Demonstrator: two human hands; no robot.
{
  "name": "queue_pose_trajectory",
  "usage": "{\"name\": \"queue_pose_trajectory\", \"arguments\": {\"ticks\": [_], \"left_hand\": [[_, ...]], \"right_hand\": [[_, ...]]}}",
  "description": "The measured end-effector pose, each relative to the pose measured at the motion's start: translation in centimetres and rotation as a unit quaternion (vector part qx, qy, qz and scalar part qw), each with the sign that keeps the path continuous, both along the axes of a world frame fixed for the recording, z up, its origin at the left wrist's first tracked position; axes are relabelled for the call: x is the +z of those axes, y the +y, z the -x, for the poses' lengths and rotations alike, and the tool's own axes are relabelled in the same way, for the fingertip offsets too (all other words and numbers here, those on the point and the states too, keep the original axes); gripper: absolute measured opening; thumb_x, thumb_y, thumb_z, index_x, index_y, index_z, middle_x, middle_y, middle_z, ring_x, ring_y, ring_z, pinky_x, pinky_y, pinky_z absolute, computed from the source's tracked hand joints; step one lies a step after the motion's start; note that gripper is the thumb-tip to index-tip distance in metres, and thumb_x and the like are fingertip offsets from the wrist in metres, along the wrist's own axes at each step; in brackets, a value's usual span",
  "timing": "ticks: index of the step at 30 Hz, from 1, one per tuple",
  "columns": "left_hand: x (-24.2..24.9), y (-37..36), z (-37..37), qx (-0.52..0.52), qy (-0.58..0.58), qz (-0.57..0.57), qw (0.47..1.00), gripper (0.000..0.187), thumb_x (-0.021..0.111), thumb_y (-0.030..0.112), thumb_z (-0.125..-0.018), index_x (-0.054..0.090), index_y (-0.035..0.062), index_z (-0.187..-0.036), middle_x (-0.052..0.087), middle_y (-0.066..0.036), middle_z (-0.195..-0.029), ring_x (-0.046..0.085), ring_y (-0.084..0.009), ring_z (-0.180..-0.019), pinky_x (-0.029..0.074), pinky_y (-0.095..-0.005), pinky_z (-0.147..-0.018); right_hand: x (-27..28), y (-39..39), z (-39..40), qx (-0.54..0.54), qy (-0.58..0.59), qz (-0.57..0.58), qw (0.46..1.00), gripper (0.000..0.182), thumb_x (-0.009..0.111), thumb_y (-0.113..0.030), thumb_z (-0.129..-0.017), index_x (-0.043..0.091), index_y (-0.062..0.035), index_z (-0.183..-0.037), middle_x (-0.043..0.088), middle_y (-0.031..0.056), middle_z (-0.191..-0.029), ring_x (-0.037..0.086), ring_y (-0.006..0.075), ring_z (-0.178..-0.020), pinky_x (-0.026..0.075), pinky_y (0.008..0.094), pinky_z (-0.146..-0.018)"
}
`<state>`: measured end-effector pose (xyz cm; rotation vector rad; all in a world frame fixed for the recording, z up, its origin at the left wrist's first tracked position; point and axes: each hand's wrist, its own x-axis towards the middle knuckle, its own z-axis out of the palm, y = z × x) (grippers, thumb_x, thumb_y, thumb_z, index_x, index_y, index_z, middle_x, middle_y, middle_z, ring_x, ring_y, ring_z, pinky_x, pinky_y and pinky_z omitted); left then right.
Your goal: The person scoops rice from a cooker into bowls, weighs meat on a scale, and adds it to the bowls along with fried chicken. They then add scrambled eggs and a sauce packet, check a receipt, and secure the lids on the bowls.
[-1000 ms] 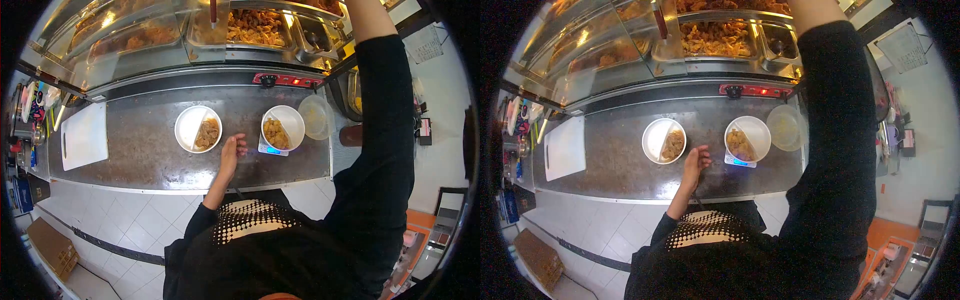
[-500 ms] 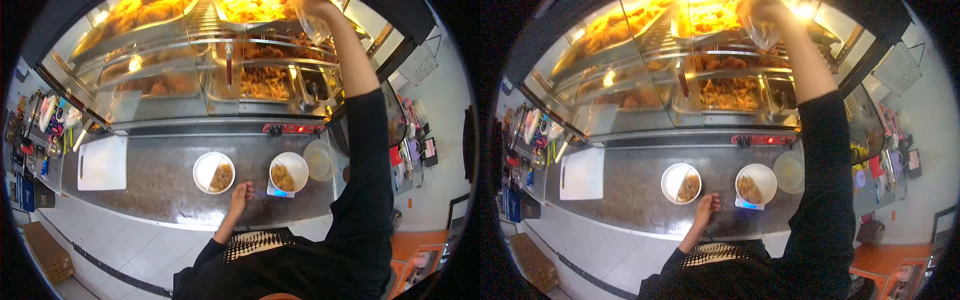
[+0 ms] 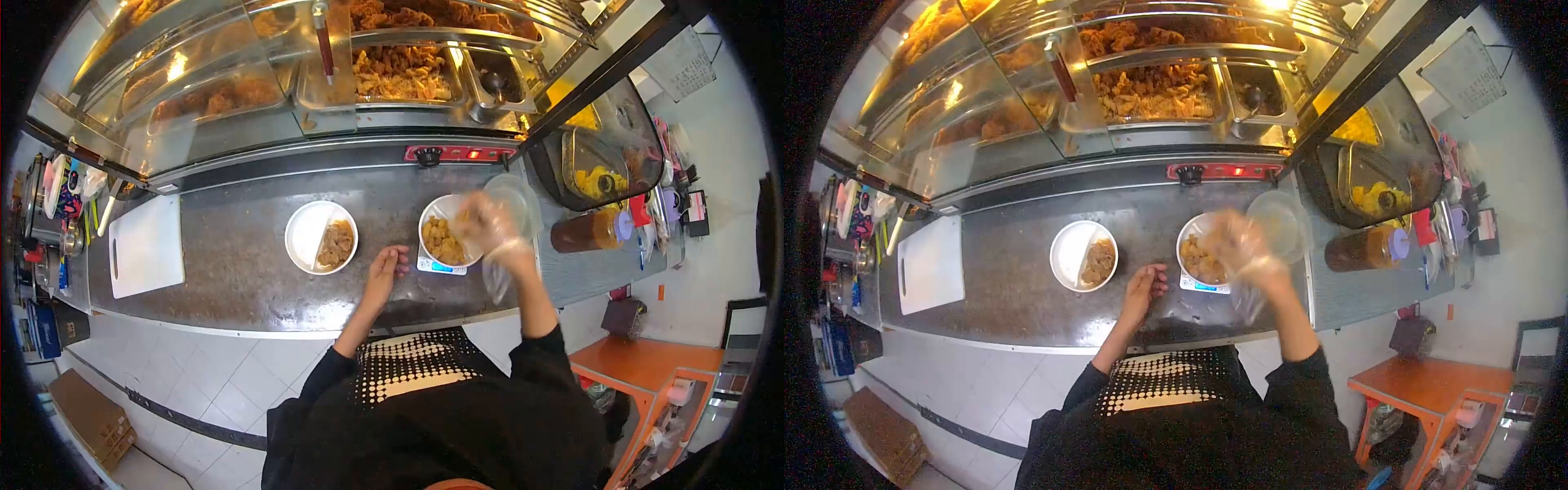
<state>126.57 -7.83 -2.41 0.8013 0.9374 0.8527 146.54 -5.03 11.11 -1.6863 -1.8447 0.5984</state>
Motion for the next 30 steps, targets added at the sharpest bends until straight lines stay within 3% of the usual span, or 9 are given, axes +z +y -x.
{"name": "queue_pose_trajectory", "arguments": {"ticks": [1, 6, 8, 10, 11, 15, 19, 23, 30], "left_hand": [[0.2, 0.1, -0.1, 0.0, 0.003, 0.002, 1.0, 0.03, 0.038, 0.03, -0.089, 0.051, 0.0069, -0.101, 0.051, 0.0, -0.082, 0.05, -0.0077, -0.07, 0.04, -0.0196, -0.062], [1.0, 1.5, -1.1, 0.025, 0.021, -0.032, 0.999, 0.024, 0.04, 0.024, -0.089, 0.053, 0.0051, -0.098, 0.052, 0.0, -0.079, 0.05, -0.0074, -0.067, 0.039, -0.0187, -0.062], [3.1, 4.1, -0.6, 0.027, 0.081, -0.189, 0.978, 0.022, 0.04, 0.02, -0.088, 0.053, 0.0037, -0.097, 0.053, -0.004, -0.084, 0.05, -0.0112, -0.073, 0.04, -0.0224, -0.068], [9.0, 7.5, -0.4, 0.142, 0.195, -0.323, 0.915, 0.024, 0.044, 0.016, -0.086, 0.047, 0.001, -0.104, 0.048, -0.011, -0.098, 0.047, -0.019, -0.089, 0.038, -0.0299, -0.079], [11.2, 10.3, 0.1, 0.203, 0.237, -0.475, 0.823, 0.033, 0.049, 0.016, -0.082, 0.042, 0.0012, -0.111, 0.045, -0.011, -0.103, 0.045, -0.021, -0.091, 0.038, -0.0307, -0.079], [18.6, 17.4, 0.9, 0.326, 0.369, -0.613, 0.618, 0.046, 0.056, 0.016, -0.078, 0.036, -0.0025, -0.115, 0.043, -0.014, -0.099, 0.044, -0.0227, -0.089, 0.039, -0.0322, -0.074], [19.3, 20.2, 0.8, 0.373, 0.314, -0.583, 0.65, 0.03, 0.057, 0.012, -0.078, 0.044, -0.0043, -0.098, 0.048, -0.011, -0.085, 0.05, -0.0195, -0.07, 0.041, -0.0288, -0.064], [19.9, 19.8, -0.9, 0.351, 0.332, -0.586, 0.651, 0.025, 0.057, 0.014, -0.079, 0.046, -0.0044, -0.091, 0.052, -0.013, -0.084, 0.052, -0.0168, -0.078, 0.043, -0.0269, -0.067], [21.4, 18.8, -10.9, 0.231, 0.292, -0.678, 0.633, 0.017, 0.056, 0.014, -0.076, 0.051, 0.0028, -0.087, 0.053, -0.012, -0.075, 0.055, -0.0273, -0.064, 0.044, -0.0341, -0.056]], "right_hand": [[-3.3, -1.3, -0.6, -0.017, 0.005, 0.091, 0.996, 0.017, 0.065, -0.014, -0.065, 0.052, -0.0066, -0.073, 0.053, 0.0081, -0.068, 0.053, 0.0206, -0.061, 0.043, 0.0333, -0.058], [-6.9, -5.0, -0.2, -0.078, -0.186, -0.059, 0.978, 0.02, 0.062, -0.023, -0.064, 0.061, -0.0103, -0.079, 0.056, 0.0087, -0.076, 0.054, 0.0276, -0.073, 0.045, 0.0391, -0.06], [-6.8, -5.4, -0.3, -0.091, -0.228, -0.068, 0.967, 0.021, 0.063, -0.023, -0.063, 0.062, -0.0115, -0.08, 0.056, 0.0081, -0.08, 0.054, 0.0275, -0.075, 0.046, 0.0392, -0.061], [-4.3, -5.0, 0.1, -0.098, -0.274, 0.0, 0.957, 0.022, 0.064, -0.022, -0.063, 0.063, -0.0122, -0.082, 0.056, 0.0078, -0.085, 0.054, 0.027, -0.078, 0.046, 0.0386, -0.062], [-3.9, -5.1, -0.2, -0.118, -0.22, -0.049, 0.967, 0.022, 0.065, -0.018, -0.063, 0.062, -0.011, -0.083, 0.055, 0.0078, -0.084, 0.054, 0.0254, -0.074, 0.045, 0.0359, -0.061], [-3.3, -6.6, -2.6, -0.234, -0.022, -0.143, 0.961, 0.024, 0.067, -0.01, -0.065, 0.061, -0.008, -0.088, 0.054, 0.0066, -0.083, 0.053, 0.0173, -0.067, 0.042, 0.0259, -0.058], [-2.7, -10.4, -5.4, -0.321, -0.036, -0.164, 0.932, 0.021, 0.067, -0.014, -0.069, 0.062, -0.0067, -0.088, 0.056, 0.0078, -0.082, 0.054, 0.0185, -0.07, 0.043, 0.0298, -0.061], [-6.7, -15.1, -8.1, -0.398, 0.074, -0.153, 0.902, 0.017, 0.065, -0.005, -0.069, 0.06, -0.0042, -0.086, 0.053, 0.0039, -0.079, 0.048, 0.0107, -0.068, 0.041, 0.0242, -0.061], [-6.8, -14.6, -8.1, -0.409, 0.151, -0.19, 0.88, 0.007, 0.063, -0.003, -0.072, 0.059, -0.0032, -0.079, 0.051, 0.0027, -0.075, 0.047, 0.0092, -0.067, 0.04, 0.0229, -0.059]]}}
